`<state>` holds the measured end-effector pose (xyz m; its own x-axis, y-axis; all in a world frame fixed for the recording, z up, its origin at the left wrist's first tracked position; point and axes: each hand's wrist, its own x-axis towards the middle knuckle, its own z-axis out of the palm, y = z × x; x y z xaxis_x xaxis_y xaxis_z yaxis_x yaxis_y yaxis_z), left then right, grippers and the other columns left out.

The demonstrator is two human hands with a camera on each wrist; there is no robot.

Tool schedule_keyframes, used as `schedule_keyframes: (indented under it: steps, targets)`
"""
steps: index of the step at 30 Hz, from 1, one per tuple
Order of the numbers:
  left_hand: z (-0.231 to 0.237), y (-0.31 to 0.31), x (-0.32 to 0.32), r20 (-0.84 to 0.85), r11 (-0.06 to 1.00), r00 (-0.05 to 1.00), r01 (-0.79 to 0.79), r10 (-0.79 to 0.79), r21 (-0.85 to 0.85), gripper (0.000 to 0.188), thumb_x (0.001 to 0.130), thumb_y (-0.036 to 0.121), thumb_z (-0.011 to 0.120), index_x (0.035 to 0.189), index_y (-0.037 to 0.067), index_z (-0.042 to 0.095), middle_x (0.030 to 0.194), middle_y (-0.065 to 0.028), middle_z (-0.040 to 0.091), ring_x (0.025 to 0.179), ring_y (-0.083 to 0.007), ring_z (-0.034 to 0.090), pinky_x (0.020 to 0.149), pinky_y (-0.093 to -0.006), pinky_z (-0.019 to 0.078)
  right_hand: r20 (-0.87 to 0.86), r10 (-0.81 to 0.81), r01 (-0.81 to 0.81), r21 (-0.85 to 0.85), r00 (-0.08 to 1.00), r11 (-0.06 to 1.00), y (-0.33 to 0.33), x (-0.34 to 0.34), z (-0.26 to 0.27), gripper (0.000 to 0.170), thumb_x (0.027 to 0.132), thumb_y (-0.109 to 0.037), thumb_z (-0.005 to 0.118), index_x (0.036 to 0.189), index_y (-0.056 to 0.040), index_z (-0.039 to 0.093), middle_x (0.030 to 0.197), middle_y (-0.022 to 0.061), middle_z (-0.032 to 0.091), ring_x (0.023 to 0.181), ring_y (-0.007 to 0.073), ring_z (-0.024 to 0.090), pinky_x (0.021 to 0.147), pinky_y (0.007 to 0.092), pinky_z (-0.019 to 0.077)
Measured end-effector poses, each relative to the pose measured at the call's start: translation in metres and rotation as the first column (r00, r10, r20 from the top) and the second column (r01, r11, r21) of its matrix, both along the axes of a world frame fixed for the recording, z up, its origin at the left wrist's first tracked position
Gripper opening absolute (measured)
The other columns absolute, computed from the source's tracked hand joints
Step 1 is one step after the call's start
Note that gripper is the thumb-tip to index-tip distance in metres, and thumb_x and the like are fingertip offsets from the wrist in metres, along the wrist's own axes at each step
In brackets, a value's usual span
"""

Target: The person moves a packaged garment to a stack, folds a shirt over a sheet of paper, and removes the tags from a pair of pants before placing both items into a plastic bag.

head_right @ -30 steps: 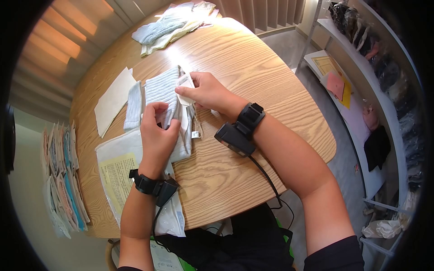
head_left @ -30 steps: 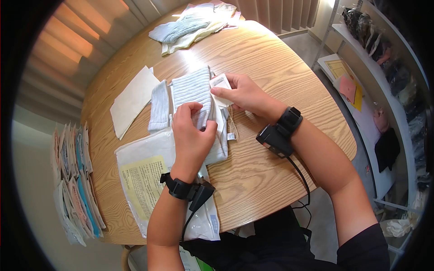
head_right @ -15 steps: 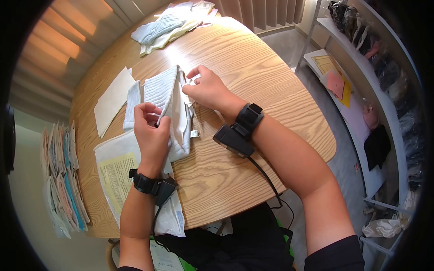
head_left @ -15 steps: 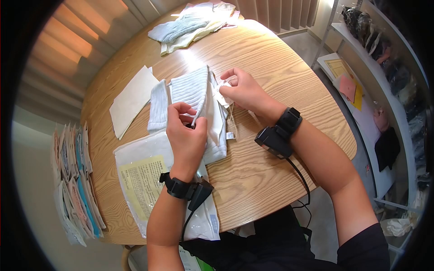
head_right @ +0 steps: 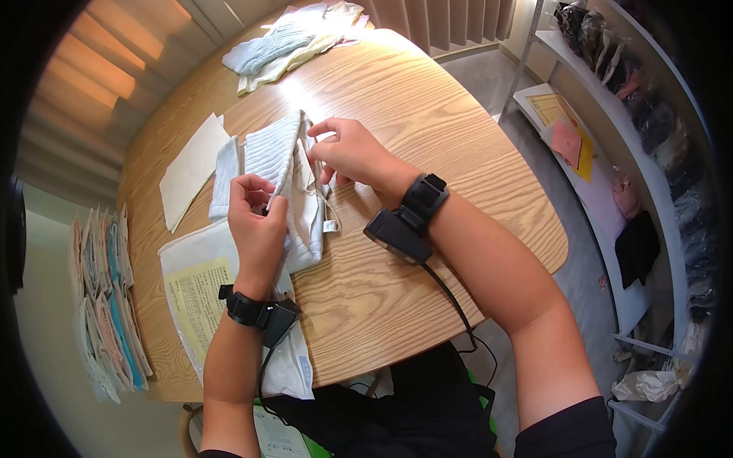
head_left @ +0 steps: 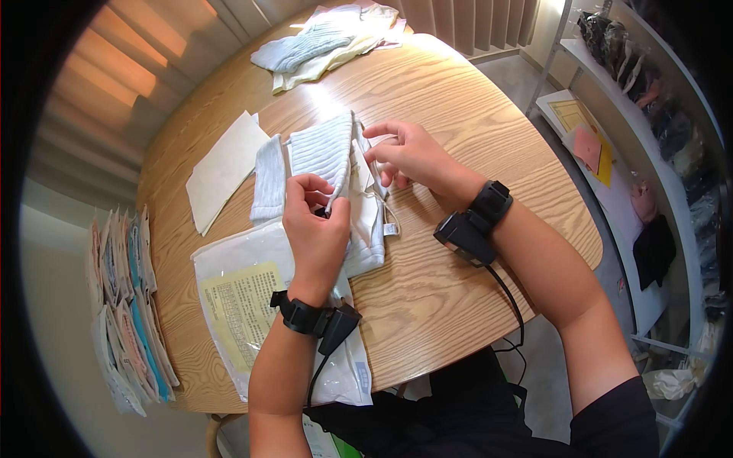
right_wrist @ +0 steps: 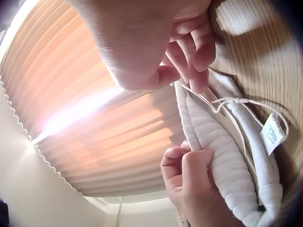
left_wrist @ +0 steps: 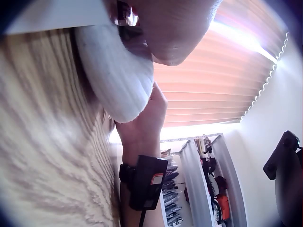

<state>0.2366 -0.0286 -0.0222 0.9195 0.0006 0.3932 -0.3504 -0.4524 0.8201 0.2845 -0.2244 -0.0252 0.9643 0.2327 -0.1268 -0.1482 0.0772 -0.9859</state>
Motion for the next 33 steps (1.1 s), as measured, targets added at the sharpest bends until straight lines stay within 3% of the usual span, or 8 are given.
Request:
schedule_keyframes:
  steps: [4, 9, 15, 22, 25, 27, 30, 33]
  targets:
    - [-0.001, 0.0, 0.0, 0.012, 1.0, 1.0, 0.005, -0.005, -0.001, 0.022, 0.075, -0.001, 0.063, 0.094, 0.003, 0.052, 0.085, -0.0045, 0.056, 0.074, -0.0142, 0.051, 0.069, -0.0284, 0.0459, 0.029, 0.035, -0.035, 0.012, 0.999, 0.999, 0.002, -0.001, -0.003, 0.048, 0.084, -0.008, 0.066, 0.13, 0.0012, 0.054, 0.102, 0.0107, 0.071, 0.063, 0.0097, 0.064, 0.049, 0.0217, 0.0479]
    - [-0.001, 0.0, 0.0, 0.012, 1.0, 1.0, 0.002, -0.002, 0.011, 0.022, 0.075, -0.001, 0.063, 0.094, 0.003, 0.053, 0.085, -0.0052, 0.057, 0.073, -0.0147, 0.052, 0.069, -0.0286, 0.0461, 0.156, 0.067, -0.051, -0.109, 0.985, 0.993, 0.003, -0.002, -0.005, 0.037, 0.085, -0.015, 0.073, 0.118, 0.0001, 0.066, 0.103, 0.0106, 0.071, 0.066, 0.0094, 0.066, 0.053, 0.0214, 0.0508]
    - [-0.001, 0.0, 0.0, 0.036, 1.0, 0.999, 0.014, -0.014, 0.023, 0.022, 0.075, -0.001, 0.063, 0.094, 0.003, 0.053, 0.084, -0.0051, 0.057, 0.073, -0.0148, 0.052, 0.068, -0.0288, 0.0462, 0.22, 0.177, -0.151, -0.128, 0.959, 0.98, 0.004, 0.001, -0.011, 0.04, 0.087, -0.014, 0.072, 0.122, 0.0042, 0.065, 0.098, 0.0112, 0.072, 0.066, 0.007, 0.062, 0.056, 0.0209, 0.0516]
    - [-0.001, 0.0, 0.0, 0.064, 1.0, 0.998, 0.016, -0.017, 0.003, 0.021, 0.074, -0.001, 0.065, 0.092, 0.003, 0.054, 0.085, -0.0041, 0.058, 0.074, -0.0137, 0.053, 0.069, -0.0282, 0.0469, 0.16, 0.292, -0.256, -0.213, 0.943, 0.943, 0.004, -0.01, 0.006, 0.034, 0.089, -0.014, 0.07, 0.117, 0.0056, 0.067, 0.093, 0.0089, 0.072, 0.069, 0.0063, 0.061, 0.058, 0.0214, 0.0509]
    - [-0.002, 0.0, 0.0, 0.072, 1.0, 0.997, 0.015, -0.015, -0.007, 0.02, 0.074, -0.001, 0.066, 0.091, 0.003, 0.054, 0.085, -0.0038, 0.058, 0.074, -0.0133, 0.053, 0.069, -0.0278, 0.0468, 0.159, 0.387, -0.34, -0.26, 0.908, 0.904, 0.006, -0.01, 0.001, 0.031, 0.09, -0.014, 0.068, 0.115, 0.0046, 0.069, 0.091, 0.0065, 0.072, 0.068, 0.0063, 0.06, 0.061, 0.0223, 0.0514]
    - [-0.003, 0.0, 0.001, 0.079, 1.0, 0.997, 0.016, -0.014, -0.021, 0.02, 0.074, -0.001, 0.066, 0.091, 0.003, 0.055, 0.084, -0.0036, 0.057, 0.074, -0.0131, 0.053, 0.069, -0.0275, 0.0466, 0.309, 0.498, -0.417, -0.292, 0.81, 0.86, 0.007, -0.007, -0.005, 0.033, 0.09, -0.014, 0.067, 0.119, 0.0023, 0.068, 0.092, 0.0049, 0.072, 0.069, 0.0072, 0.06, 0.064, 0.0235, 0.0521]
    - [-0.004, 0.001, 0.001, 0.071, 0.999, 0.997, 0.027, -0.024, -0.044, 0.019, 0.074, -0.001, 0.066, 0.09, 0.003, 0.055, 0.084, -0.0034, 0.057, 0.074, -0.0127, 0.052, 0.069, -0.027, 0.0462, 0.14, 0.55, -0.524, -0.184, 0.823, 0.832, 0.001, -0.011, 0.001, 0.034, 0.089, -0.013, 0.068, 0.12, 0.0025, 0.067, 0.092, 0.0045, 0.072, 0.069, 0.0078, 0.059, 0.065, 0.0237, 0.0516]
    - [-0.003, 0.001, 0.001, 0.073, 0.999, 0.997, 0.023, -0.021, -0.033, 0.019, 0.074, 0.0, 0.066, 0.09, 0.003, 0.055, 0.084, -0.0031, 0.057, 0.074, -0.0127, 0.052, 0.068, -0.0269, 0.0458, 0.114, 0.524, -0.504, -0.166, 0.844, 0.847, 0.0, -0.01, 0.0, 0.035, 0.088, -0.015, 0.07, 0.119, 0.0022, 0.067, 0.092, 0.0056, 0.072, 0.068, 0.0072, 0.059, 0.063, 0.0229, 0.0506]
